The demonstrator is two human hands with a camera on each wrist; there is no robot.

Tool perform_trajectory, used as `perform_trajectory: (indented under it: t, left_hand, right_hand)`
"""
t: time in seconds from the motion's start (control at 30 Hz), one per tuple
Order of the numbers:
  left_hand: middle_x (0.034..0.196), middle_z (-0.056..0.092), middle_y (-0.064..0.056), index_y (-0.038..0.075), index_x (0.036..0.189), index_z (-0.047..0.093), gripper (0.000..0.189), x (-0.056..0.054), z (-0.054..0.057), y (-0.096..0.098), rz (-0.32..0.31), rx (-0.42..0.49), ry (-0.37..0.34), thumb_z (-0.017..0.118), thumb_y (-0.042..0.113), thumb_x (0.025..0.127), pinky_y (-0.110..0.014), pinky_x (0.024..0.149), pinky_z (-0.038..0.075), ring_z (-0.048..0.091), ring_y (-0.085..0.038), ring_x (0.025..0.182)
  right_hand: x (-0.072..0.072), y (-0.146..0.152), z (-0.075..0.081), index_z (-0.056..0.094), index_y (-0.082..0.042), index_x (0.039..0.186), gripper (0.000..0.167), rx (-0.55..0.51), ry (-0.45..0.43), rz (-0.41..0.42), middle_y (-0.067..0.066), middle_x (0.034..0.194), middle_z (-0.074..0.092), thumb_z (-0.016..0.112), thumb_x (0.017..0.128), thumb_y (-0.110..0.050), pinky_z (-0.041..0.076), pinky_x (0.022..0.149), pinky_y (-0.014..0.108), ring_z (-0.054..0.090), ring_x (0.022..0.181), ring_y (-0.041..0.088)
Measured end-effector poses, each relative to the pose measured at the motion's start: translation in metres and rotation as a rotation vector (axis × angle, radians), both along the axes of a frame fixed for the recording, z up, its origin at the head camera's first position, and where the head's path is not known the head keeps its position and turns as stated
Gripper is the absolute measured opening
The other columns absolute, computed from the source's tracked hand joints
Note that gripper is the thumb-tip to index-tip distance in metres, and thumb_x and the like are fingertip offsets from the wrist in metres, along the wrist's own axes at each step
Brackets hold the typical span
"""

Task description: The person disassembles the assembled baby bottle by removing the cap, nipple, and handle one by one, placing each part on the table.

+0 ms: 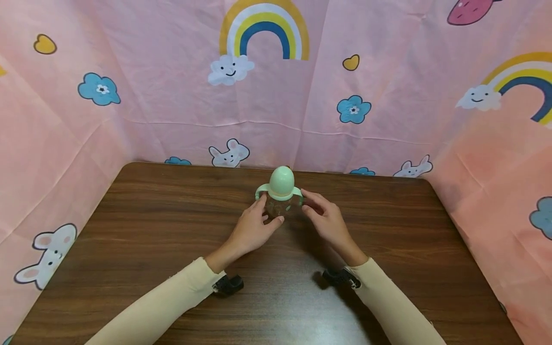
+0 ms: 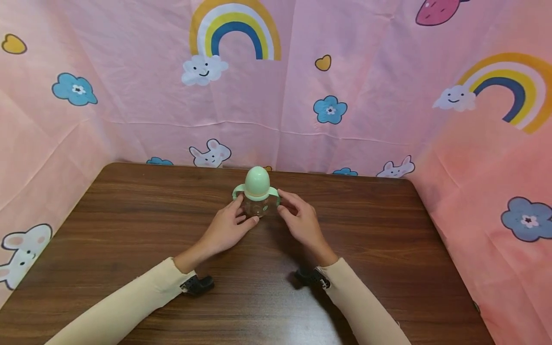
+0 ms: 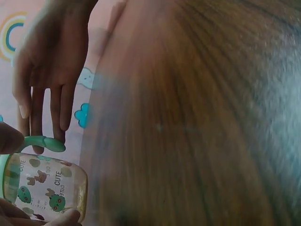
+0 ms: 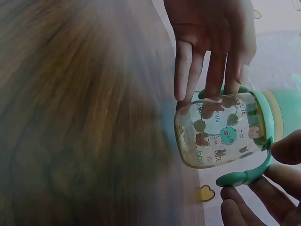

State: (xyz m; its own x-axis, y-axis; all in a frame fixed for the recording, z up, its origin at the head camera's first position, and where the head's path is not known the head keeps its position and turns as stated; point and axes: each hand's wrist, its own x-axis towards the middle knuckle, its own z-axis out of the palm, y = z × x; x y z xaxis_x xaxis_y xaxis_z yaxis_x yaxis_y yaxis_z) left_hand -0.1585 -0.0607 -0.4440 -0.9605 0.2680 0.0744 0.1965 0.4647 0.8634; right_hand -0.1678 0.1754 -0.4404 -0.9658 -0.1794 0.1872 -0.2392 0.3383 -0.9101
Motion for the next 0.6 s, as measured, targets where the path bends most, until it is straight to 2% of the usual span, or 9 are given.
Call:
perform_trajectory:
  t: [0.17,0.2,0.3,0.4,0.43,0.6]
  left_hand:
    - [0.165,0.045,-0.029,-0.001,0.170,0.032,0.082,0.003,-0.005,0.007,-0.025,0.021,0.035,0.074,0.021,0.104,-0.051,0.106,0.057,0.064,-0.045,0.135]
    - [0.163,0.047,-0.030,-0.001,0.170,0.032,0.081,0.002,-0.009,0.007,-0.037,0.019,0.056,0.073,0.023,0.104,-0.050,0.105,0.058,0.066,-0.045,0.133]
    - [0.162,0.048,-0.031,-0.002,0.169,0.033,0.080,0.003,-0.011,0.010,-0.049,0.019,0.078,0.073,0.023,0.103,-0.051,0.103,0.059,0.067,-0.047,0.130]
    - [0.163,0.047,-0.028,0.000,0.169,0.034,0.080,0.003,-0.014,0.012,-0.061,0.013,0.075,0.073,0.023,0.103,-0.049,0.105,0.058,0.065,-0.044,0.134]
    - [0.163,0.047,-0.027,0.001,0.168,0.035,0.079,0.004,-0.010,0.014,-0.054,0.015,0.061,0.074,0.020,0.103,-0.050,0.107,0.056,0.063,-0.044,0.137]
    - [0.160,0.052,-0.022,0.005,0.164,0.041,0.072,0.002,-0.014,0.016,-0.062,0.004,0.078,0.076,0.020,0.103,-0.050,0.109,0.055,0.060,-0.040,0.141]
  right_hand:
    - [0.004,0.009,-0.003,0.066,-0.008,0.153,0.046,0.007,-0.010,-0.011,0.012,0.145,0.070,0.068,0.108,-0.005,0.056,0.107,0.054,0.069,0.130,0.034]
    - [0.005,0.010,-0.003,0.066,-0.008,0.153,0.046,0.006,-0.013,-0.013,0.012,0.145,0.070,0.068,0.108,-0.004,0.056,0.107,0.054,0.069,0.130,0.034]
    - [0.008,0.014,-0.003,0.067,-0.009,0.153,0.045,0.004,-0.023,-0.020,0.011,0.146,0.069,0.068,0.108,-0.004,0.055,0.107,0.054,0.069,0.131,0.034]
    - [0.009,0.017,-0.003,0.067,-0.009,0.152,0.045,0.000,-0.024,-0.026,0.011,0.147,0.069,0.068,0.108,-0.004,0.055,0.107,0.054,0.069,0.131,0.035]
    - [0.010,0.018,-0.003,0.068,-0.009,0.152,0.044,-0.003,-0.024,-0.027,0.011,0.147,0.069,0.068,0.108,-0.004,0.055,0.107,0.053,0.068,0.132,0.035]
    - [0.010,0.021,-0.005,0.068,-0.008,0.151,0.044,-0.024,-0.025,-0.024,0.012,0.147,0.069,0.068,0.107,-0.003,0.057,0.106,0.043,0.069,0.131,0.035]
